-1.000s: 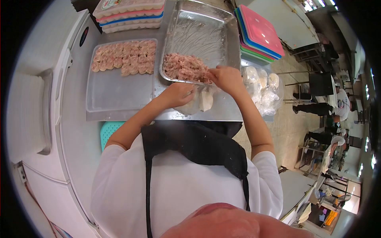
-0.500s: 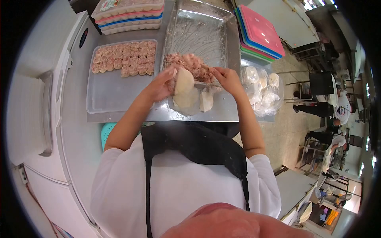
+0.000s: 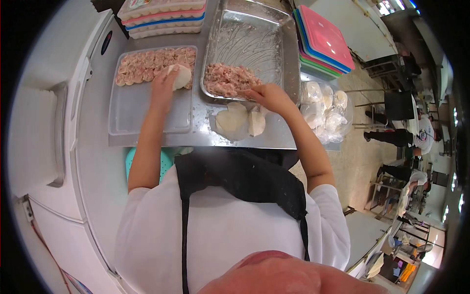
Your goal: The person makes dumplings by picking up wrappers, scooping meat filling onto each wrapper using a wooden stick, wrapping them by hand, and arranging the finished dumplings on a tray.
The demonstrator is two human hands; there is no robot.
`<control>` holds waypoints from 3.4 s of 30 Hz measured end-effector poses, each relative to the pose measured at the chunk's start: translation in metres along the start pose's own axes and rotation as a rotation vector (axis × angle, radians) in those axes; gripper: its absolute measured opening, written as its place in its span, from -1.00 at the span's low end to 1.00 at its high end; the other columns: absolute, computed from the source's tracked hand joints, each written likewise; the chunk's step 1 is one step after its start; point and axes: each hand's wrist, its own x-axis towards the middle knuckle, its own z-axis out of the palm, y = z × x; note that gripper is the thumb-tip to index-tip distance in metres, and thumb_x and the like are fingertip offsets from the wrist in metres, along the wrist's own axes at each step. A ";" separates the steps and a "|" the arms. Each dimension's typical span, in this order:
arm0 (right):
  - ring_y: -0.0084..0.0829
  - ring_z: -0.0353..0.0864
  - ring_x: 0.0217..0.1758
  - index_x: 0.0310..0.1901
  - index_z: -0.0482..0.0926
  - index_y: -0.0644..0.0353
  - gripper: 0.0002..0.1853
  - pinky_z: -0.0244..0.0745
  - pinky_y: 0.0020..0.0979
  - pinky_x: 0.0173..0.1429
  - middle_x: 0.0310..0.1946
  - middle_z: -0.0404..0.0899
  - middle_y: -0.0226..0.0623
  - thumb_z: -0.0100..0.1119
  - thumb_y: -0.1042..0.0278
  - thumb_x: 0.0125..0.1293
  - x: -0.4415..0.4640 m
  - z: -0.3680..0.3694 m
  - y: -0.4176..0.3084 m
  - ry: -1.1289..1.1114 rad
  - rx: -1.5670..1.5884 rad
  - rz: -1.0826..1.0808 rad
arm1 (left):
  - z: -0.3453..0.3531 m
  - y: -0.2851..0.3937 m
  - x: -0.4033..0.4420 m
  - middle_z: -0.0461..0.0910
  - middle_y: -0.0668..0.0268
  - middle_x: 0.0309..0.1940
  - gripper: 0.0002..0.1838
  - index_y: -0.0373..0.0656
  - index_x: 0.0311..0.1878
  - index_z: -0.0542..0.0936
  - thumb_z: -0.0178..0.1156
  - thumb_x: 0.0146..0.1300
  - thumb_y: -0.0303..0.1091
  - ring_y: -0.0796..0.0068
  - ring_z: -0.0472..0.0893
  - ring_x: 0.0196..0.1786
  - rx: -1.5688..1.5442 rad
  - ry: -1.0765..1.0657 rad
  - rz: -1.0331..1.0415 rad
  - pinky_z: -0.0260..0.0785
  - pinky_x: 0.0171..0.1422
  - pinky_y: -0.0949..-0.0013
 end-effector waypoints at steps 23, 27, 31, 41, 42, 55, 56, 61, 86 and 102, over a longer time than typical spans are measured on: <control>-0.45 0.50 -0.49 -0.05 0.65 0.22 -0.65 0.34 -0.42 -0.37 -0.59 0.49 -0.35 0.08 0.11 0.40 0.004 0.014 -0.008 0.576 0.450 -0.061 | 0.126 0.041 0.011 0.48 0.02 0.08 -0.40 -0.26 0.18 0.41 -0.16 0.40 0.11 0.08 0.46 0.18 -1.164 -0.254 -0.386 0.21 0.39 -0.01; -0.01 0.62 -0.28 0.01 0.60 0.12 -0.71 0.49 -0.14 -0.22 -0.42 0.58 -0.09 0.10 0.20 0.35 -0.023 -0.025 -0.022 0.269 -0.113 0.060 | 0.110 -0.004 0.039 0.48 0.06 -0.04 -0.30 -0.21 0.15 0.42 -0.14 0.33 0.29 0.08 0.47 0.02 -1.252 -0.296 -0.374 0.24 0.33 0.01; 0.04 0.60 -0.30 0.05 0.52 0.06 -0.71 0.50 -0.09 -0.25 -0.38 0.58 -0.10 0.08 0.24 0.33 -0.035 -0.033 -0.041 0.297 -0.268 0.056 | 0.118 0.011 0.031 0.47 0.10 -0.09 -0.26 -0.20 0.10 0.44 -0.12 0.28 0.36 0.11 0.46 -0.10 -1.109 -0.005 -0.456 0.30 0.20 0.06; 0.03 0.60 -0.32 0.11 0.48 0.13 -0.67 0.50 -0.08 -0.26 -0.39 0.56 -0.07 0.06 0.32 0.33 -0.028 -0.032 -0.054 0.316 -0.270 -0.026 | 0.111 0.024 0.033 0.48 0.21 -0.21 -0.41 -0.26 -0.06 0.46 0.13 0.25 0.17 0.22 0.47 -0.15 -1.093 -0.107 -0.439 0.35 0.10 0.07; 0.03 0.60 -0.32 0.11 0.49 0.14 -0.67 0.50 -0.09 -0.27 -0.40 0.56 -0.07 0.06 0.31 0.33 -0.024 -0.026 -0.051 0.308 -0.231 -0.034 | 0.108 0.021 0.037 0.48 0.20 -0.19 -0.42 -0.27 -0.05 0.45 0.14 0.25 0.16 0.22 0.48 -0.11 -1.113 -0.137 -0.429 0.36 0.11 0.05; -0.43 0.48 -0.45 0.05 0.57 0.26 -0.66 0.44 -0.34 -0.25 -0.52 0.53 -0.15 0.07 0.19 0.41 -0.051 -0.080 -0.057 0.004 0.488 0.202 | 0.085 0.049 0.026 0.57 0.28 0.03 -0.35 -0.14 0.20 0.48 0.45 -0.02 -0.34 0.51 0.52 0.05 0.250 -0.624 0.438 0.37 0.12 0.46; -0.42 0.51 -0.44 0.06 0.57 0.25 -0.66 0.44 -0.34 -0.25 -0.49 0.56 -0.13 0.08 0.19 0.40 -0.051 -0.075 -0.058 0.031 0.464 0.149 | 0.082 0.049 0.028 0.58 0.31 -0.06 -0.42 -0.14 0.14 0.52 0.44 -0.02 -0.35 0.53 0.52 -0.01 0.249 -0.693 0.396 0.38 0.08 0.46; -0.60 0.38 -0.50 0.09 0.57 0.19 -0.66 0.36 -0.50 -0.39 -0.59 0.43 -0.43 0.09 0.19 0.41 -0.040 -0.032 -0.023 0.091 0.369 -0.038 | 0.077 0.056 0.031 0.59 0.42 -0.35 -0.66 -0.21 -0.14 0.60 0.41 -0.04 -0.40 0.60 0.50 -0.25 0.367 -0.940 0.502 0.39 -0.08 0.46; -0.20 0.66 -0.28 0.00 0.62 0.17 -0.69 0.51 -0.39 -0.13 -0.24 0.66 -0.07 0.20 0.18 0.32 -0.053 -0.032 -0.013 0.273 0.377 -0.081 | 0.090 0.072 0.016 0.61 0.28 -0.04 -0.53 -0.18 0.04 0.57 0.39 0.02 -0.33 0.44 0.55 0.04 0.559 -0.894 0.376 0.35 0.17 0.34; -0.44 0.48 -0.37 0.10 0.56 0.21 -0.63 0.44 -0.42 -0.22 -0.39 0.55 -0.28 0.09 0.15 0.41 -0.068 -0.090 -0.023 0.136 0.481 0.188 | 0.082 0.071 0.019 0.52 0.27 0.10 -0.32 -0.12 0.26 0.39 0.40 0.04 -0.32 0.48 0.45 0.17 0.375 -0.673 0.440 0.27 0.26 0.42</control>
